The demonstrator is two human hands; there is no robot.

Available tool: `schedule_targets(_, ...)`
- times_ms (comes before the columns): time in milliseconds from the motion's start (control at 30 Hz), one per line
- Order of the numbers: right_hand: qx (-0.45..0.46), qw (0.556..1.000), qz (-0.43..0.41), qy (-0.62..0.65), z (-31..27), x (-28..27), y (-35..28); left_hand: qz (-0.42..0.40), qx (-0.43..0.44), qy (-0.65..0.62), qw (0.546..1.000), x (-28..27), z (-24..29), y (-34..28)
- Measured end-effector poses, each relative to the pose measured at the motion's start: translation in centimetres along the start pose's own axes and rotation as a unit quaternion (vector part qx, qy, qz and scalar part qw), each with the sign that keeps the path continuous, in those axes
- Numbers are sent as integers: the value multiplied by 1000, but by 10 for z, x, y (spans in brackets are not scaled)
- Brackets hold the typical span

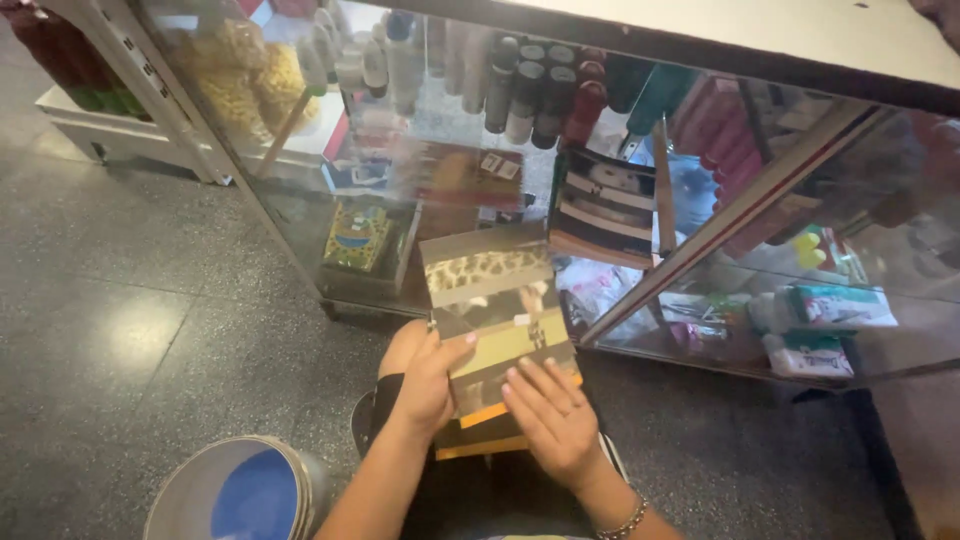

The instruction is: Sorting and organizing notebooks from a glass display case in a retail environment.

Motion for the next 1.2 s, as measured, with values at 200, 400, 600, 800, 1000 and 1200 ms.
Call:
schedule_targets(200, 199, 978, -54, -40, 26, 30, -42, -11, -1, -70, 998, 24, -14, -15)
schedule_targets(400, 655, 406, 298, 563, 43, 41, -48, -242, 254, 295, 889, 56, 23, -39)
schedule_targets(600, 601, 393, 275, 639, 42, 50, -44, -194, 263, 310, 893, 46, 29, -37)
schedule_targets(800, 435, 873, 46, 216, 39, 7, -34, -63, 196, 261, 943, 15, 31, -19)
schedule_targets(1000, 103, 988, -109, -43, 5, 25, -24, 38, 40, 260, 964, -16, 35, -4)
schedule_targets(1200, 67, 958, -277, -25, -4, 63, -53, 86, -3, 553, 829, -91, -11, 27)
Point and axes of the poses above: each hand's wrist, its own y-axis towards the middle knuckle, its own x-axis out of the palm, z = x × y, the point moved 3 cm from there along y, towards the middle knuckle, and after that the axes turned 9 degrees about -z, right-handed, at the moved point
